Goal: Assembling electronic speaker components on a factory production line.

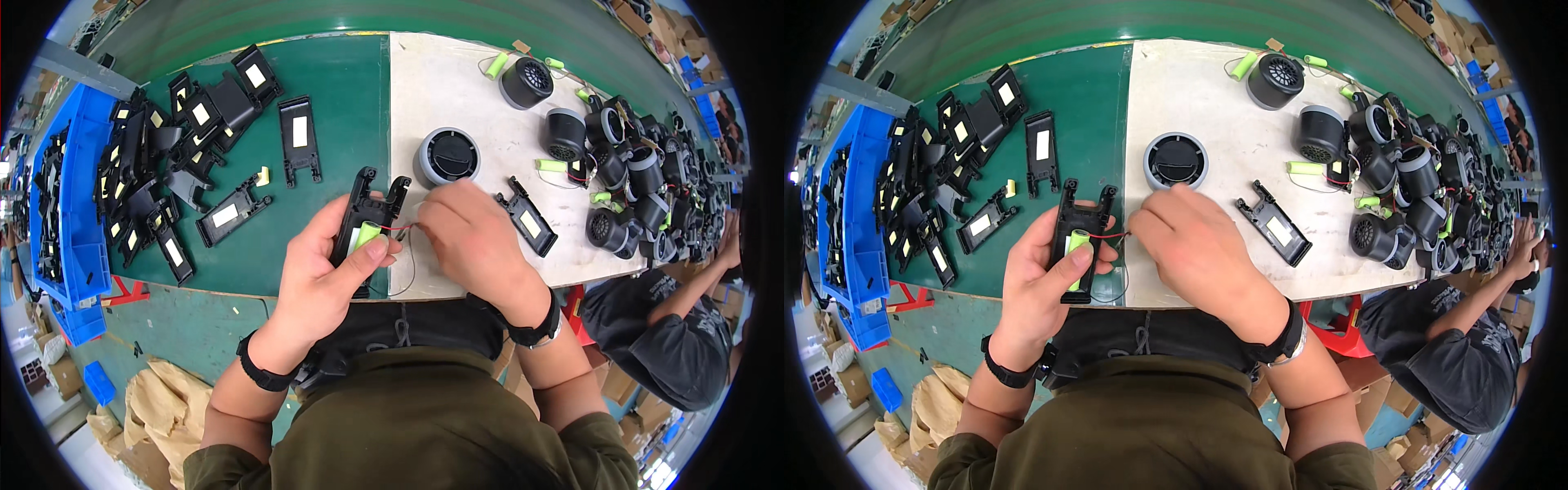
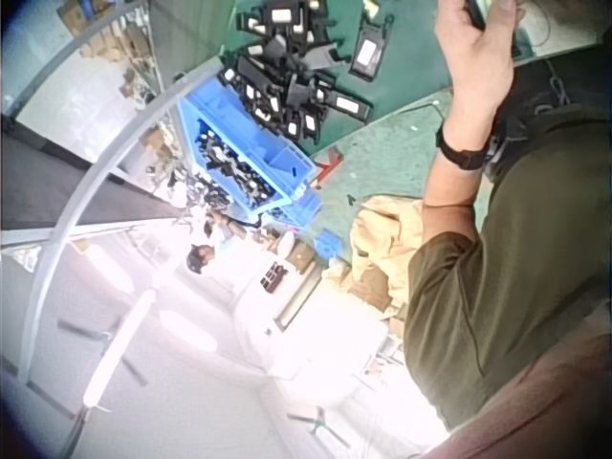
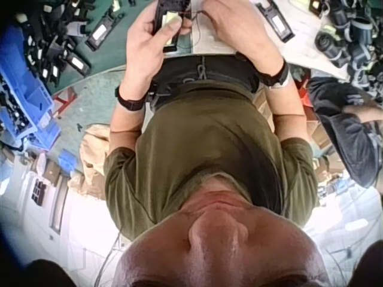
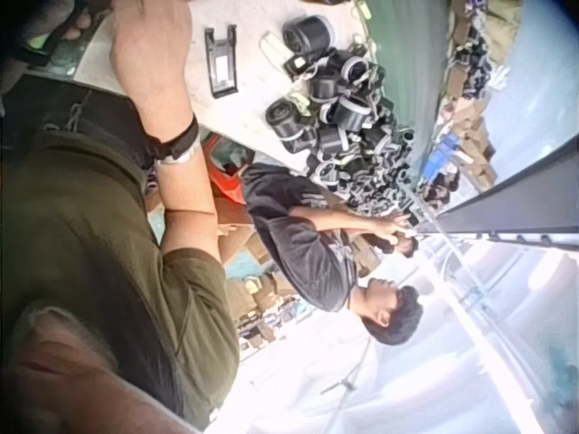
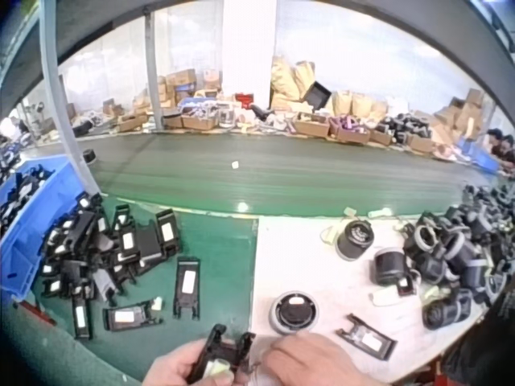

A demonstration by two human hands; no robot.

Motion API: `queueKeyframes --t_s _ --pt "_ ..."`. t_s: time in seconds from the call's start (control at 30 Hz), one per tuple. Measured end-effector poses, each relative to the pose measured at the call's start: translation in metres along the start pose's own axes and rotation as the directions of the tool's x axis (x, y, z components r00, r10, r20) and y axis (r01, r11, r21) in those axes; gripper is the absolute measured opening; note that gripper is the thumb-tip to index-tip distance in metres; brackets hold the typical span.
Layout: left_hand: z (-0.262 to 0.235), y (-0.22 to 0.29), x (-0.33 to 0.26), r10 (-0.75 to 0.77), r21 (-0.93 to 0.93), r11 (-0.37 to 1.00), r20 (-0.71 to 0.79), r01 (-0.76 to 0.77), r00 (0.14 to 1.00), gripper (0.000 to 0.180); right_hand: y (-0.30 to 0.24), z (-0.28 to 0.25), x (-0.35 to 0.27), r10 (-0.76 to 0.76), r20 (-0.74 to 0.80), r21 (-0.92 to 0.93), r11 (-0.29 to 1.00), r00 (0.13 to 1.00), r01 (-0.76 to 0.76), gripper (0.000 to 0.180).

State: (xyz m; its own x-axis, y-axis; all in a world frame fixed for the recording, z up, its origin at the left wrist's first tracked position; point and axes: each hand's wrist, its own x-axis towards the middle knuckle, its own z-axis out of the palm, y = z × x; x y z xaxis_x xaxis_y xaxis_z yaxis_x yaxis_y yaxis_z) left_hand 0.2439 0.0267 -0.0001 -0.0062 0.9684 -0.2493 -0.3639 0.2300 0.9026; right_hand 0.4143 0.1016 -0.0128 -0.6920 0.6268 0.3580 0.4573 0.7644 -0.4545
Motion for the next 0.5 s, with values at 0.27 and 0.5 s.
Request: queueKeyframes --t_s 0.27,0.5 --pt "0.0043 -0.0032 -0.0006 0.009 0.040 0.999 -0.028 -0.008 1.000 0.038 -0.0016 0.0008 -0.0064 -0.040 0.062 0.037 0.999 0.997 0.037 0.018" --pt "0.0012 -0.0106 0.0016 0.146 0.313 0.941 -0.035 -0.128 0.989 0.038 -0.0083 -0.0054 -0.0077 -0.018 -0.196 -0.278 0.960 0.980 -0.038 0.018"
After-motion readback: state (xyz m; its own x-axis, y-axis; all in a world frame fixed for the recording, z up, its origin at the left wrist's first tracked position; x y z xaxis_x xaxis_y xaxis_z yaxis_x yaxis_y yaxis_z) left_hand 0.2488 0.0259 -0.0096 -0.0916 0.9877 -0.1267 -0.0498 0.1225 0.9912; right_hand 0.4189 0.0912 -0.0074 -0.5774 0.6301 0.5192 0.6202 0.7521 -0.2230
